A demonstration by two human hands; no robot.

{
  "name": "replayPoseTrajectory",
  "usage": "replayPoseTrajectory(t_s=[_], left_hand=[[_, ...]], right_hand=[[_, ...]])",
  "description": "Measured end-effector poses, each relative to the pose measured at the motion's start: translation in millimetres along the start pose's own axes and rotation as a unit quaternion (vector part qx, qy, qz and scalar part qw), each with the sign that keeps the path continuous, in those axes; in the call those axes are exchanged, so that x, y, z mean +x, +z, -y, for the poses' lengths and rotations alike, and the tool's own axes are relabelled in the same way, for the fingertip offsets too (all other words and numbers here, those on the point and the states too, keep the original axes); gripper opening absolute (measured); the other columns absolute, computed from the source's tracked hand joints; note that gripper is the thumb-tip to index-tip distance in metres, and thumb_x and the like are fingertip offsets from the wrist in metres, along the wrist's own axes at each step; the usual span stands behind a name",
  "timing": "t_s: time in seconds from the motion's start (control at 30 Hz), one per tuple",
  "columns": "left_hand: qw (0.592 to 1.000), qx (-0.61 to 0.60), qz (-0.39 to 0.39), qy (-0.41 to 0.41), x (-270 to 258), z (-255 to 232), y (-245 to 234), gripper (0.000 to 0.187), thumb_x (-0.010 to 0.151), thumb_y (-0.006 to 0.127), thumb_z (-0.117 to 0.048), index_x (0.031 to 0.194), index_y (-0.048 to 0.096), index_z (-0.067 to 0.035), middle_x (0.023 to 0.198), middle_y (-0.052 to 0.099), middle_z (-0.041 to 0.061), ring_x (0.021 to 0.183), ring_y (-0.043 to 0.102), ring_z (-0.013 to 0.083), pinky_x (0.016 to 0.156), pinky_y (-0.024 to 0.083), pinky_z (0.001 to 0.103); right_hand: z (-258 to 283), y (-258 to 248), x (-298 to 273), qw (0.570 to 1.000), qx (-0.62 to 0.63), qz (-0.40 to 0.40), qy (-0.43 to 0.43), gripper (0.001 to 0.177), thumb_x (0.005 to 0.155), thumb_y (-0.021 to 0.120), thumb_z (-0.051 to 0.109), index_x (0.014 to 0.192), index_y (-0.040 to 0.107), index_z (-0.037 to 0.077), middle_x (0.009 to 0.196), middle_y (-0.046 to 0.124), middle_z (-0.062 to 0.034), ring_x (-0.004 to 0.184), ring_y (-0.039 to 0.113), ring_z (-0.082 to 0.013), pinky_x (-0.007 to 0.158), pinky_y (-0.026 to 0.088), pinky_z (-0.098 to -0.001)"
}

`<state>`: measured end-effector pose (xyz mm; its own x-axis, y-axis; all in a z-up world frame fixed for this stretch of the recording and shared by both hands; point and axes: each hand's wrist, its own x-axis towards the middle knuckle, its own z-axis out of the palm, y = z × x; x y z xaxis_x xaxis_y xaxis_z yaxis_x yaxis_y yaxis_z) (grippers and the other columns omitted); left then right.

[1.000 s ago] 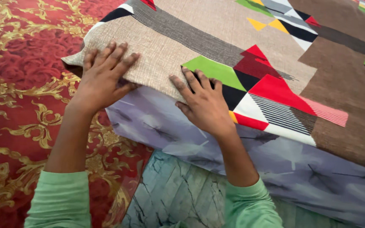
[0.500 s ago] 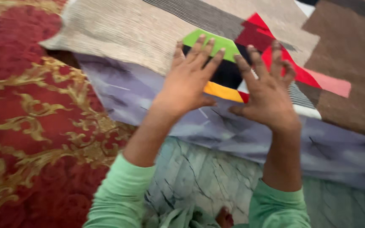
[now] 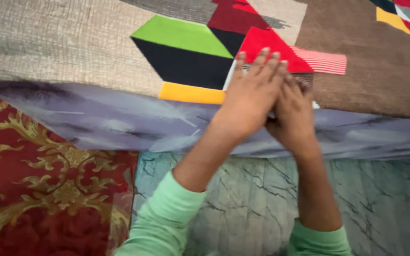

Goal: The person folds a patterned bedsheet on a bed. They smooth the fabric, fold the edges, and tuck the sheet under the mattress, working methodically along the sides of the bed.

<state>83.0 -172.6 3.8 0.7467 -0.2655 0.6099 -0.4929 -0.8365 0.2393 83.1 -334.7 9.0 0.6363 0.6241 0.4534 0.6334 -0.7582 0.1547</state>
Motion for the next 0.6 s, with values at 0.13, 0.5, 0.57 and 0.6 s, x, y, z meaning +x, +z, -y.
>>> replayPoseTrajectory(t_s=[0.13, 0.5, 0.57, 0.6], left_hand=[[0.997, 0.051, 0.048, 0.024, -4, 8, -9, 0.097, 0.066, 0.079, -0.039, 0.148, 0.044, -0.002, 0.154, 0.045, 0.015, 0.148, 0.034, 0.0308, 0.120, 0.021, 0.057], [0.991, 0.122, 0.035, 0.041, -4, -22, -11, 0.086, 0.080, 0.078, -0.056, 0.152, 0.045, -0.021, 0.152, 0.050, 0.014, 0.143, 0.041, 0.0329, 0.114, 0.027, 0.058], [0.986, 0.154, 0.055, 0.022, 3, -40, -12, 0.094, 0.076, 0.078, -0.055, 0.155, 0.040, -0.024, 0.149, 0.048, 0.018, 0.138, 0.041, 0.0368, 0.107, 0.028, 0.061], [0.989, 0.138, 0.039, 0.042, 8, -50, -8, 0.096, 0.076, 0.078, -0.054, 0.156, 0.038, -0.020, 0.150, 0.047, 0.019, 0.139, 0.041, 0.0376, 0.109, 0.029, 0.060]], right_hand=[[15, 6, -15, 0.996, 0.020, -0.090, 0.002, 0.074, 0.080, 0.082, 0.025, 0.141, 0.051, -0.002, 0.142, 0.056, -0.0230, 0.139, 0.050, -0.0397, 0.114, 0.035, -0.0557], [-80, -45, -59, 0.977, 0.183, -0.104, 0.021, 0.027, 0.095, 0.083, 0.018, 0.120, 0.072, 0.021, 0.125, 0.071, 0.0021, 0.122, 0.063, -0.0215, 0.109, 0.047, -0.0390], [-104, -63, -66, 0.983, 0.121, -0.136, -0.032, 0.050, 0.080, 0.087, 0.022, 0.126, 0.069, 0.016, 0.135, 0.066, -0.0054, 0.136, 0.051, -0.0320, 0.111, 0.039, -0.0473], [-114, -69, -71, 0.983, 0.090, -0.149, -0.057, 0.062, 0.072, 0.090, 0.025, 0.129, 0.067, 0.014, 0.140, 0.064, -0.0091, 0.142, 0.045, -0.0372, 0.112, 0.035, -0.0514]])
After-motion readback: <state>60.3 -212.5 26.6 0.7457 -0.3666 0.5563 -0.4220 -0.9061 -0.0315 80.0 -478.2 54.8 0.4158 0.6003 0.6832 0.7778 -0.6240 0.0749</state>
